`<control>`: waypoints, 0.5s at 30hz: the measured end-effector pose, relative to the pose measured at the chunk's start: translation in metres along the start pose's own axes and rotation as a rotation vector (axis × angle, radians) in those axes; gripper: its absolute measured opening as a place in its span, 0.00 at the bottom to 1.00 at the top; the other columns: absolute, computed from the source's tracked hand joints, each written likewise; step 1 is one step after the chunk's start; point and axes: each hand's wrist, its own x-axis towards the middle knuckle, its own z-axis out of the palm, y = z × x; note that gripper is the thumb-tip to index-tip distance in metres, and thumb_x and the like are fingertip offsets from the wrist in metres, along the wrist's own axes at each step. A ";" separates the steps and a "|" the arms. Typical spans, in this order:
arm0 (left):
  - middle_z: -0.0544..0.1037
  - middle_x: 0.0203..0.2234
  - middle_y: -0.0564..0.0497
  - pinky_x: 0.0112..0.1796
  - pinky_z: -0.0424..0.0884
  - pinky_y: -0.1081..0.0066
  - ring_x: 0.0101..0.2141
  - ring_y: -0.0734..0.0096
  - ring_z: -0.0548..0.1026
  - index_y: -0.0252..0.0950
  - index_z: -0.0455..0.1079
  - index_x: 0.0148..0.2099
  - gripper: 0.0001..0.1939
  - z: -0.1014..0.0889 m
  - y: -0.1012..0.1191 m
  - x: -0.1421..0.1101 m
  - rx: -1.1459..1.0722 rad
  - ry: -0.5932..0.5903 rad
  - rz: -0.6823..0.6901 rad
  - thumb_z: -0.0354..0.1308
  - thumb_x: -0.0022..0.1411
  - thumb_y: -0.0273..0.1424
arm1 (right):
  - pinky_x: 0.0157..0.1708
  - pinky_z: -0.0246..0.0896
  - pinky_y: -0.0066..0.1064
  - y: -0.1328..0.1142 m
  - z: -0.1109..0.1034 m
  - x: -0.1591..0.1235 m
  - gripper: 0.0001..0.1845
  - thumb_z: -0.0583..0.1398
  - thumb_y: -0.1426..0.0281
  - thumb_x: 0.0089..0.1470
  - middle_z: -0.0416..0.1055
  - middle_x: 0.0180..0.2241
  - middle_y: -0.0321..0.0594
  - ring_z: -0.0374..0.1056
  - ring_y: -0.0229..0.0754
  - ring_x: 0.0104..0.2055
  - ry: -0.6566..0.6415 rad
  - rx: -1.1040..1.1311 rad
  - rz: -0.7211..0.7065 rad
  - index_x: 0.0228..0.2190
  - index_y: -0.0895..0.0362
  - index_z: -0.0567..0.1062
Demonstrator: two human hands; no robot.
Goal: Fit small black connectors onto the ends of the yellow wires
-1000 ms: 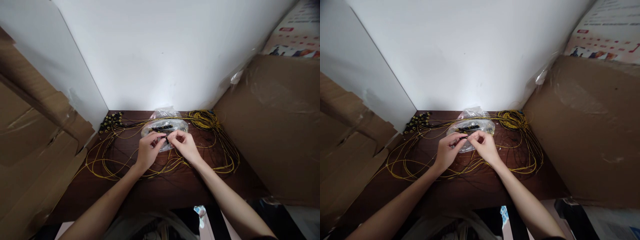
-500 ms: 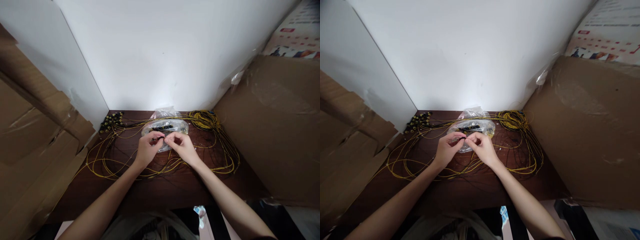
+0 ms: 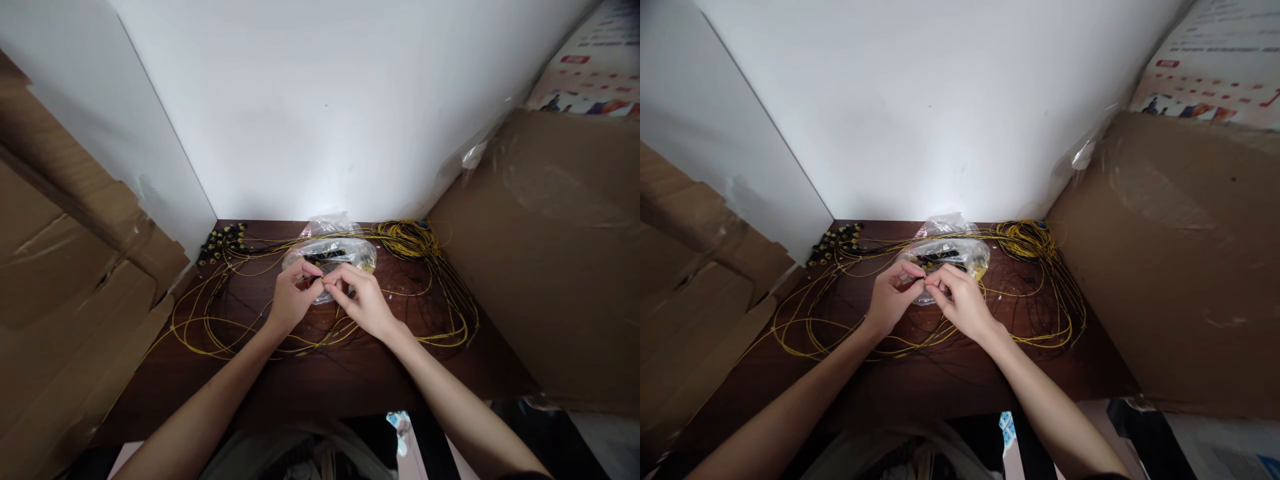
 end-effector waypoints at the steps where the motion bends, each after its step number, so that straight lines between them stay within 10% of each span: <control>1: 0.70 0.24 0.54 0.31 0.67 0.73 0.29 0.73 0.70 0.35 0.64 0.28 0.04 0.000 -0.001 0.000 -0.002 -0.002 0.007 0.57 0.48 0.23 | 0.31 0.58 0.30 0.000 0.000 -0.001 0.07 0.54 0.72 0.55 0.66 0.28 0.39 0.62 0.38 0.30 -0.012 -0.036 -0.039 0.32 0.57 0.72; 8: 0.69 0.24 0.54 0.32 0.67 0.72 0.28 0.73 0.70 0.35 0.62 0.27 0.05 -0.002 -0.002 0.003 0.016 0.009 0.033 0.57 0.47 0.24 | 0.39 0.61 0.36 -0.009 -0.005 0.002 0.08 0.55 0.73 0.55 0.70 0.34 0.42 0.65 0.43 0.37 0.055 -0.108 -0.143 0.36 0.56 0.73; 15: 0.69 0.24 0.54 0.28 0.66 0.74 0.28 0.73 0.68 0.35 0.63 0.26 0.04 -0.002 0.006 0.002 -0.023 0.062 -0.065 0.55 0.47 0.22 | 0.26 0.65 0.37 -0.102 -0.032 -0.022 0.11 0.55 0.70 0.55 0.70 0.25 0.36 0.67 0.42 0.27 0.313 0.121 -0.211 0.40 0.43 0.69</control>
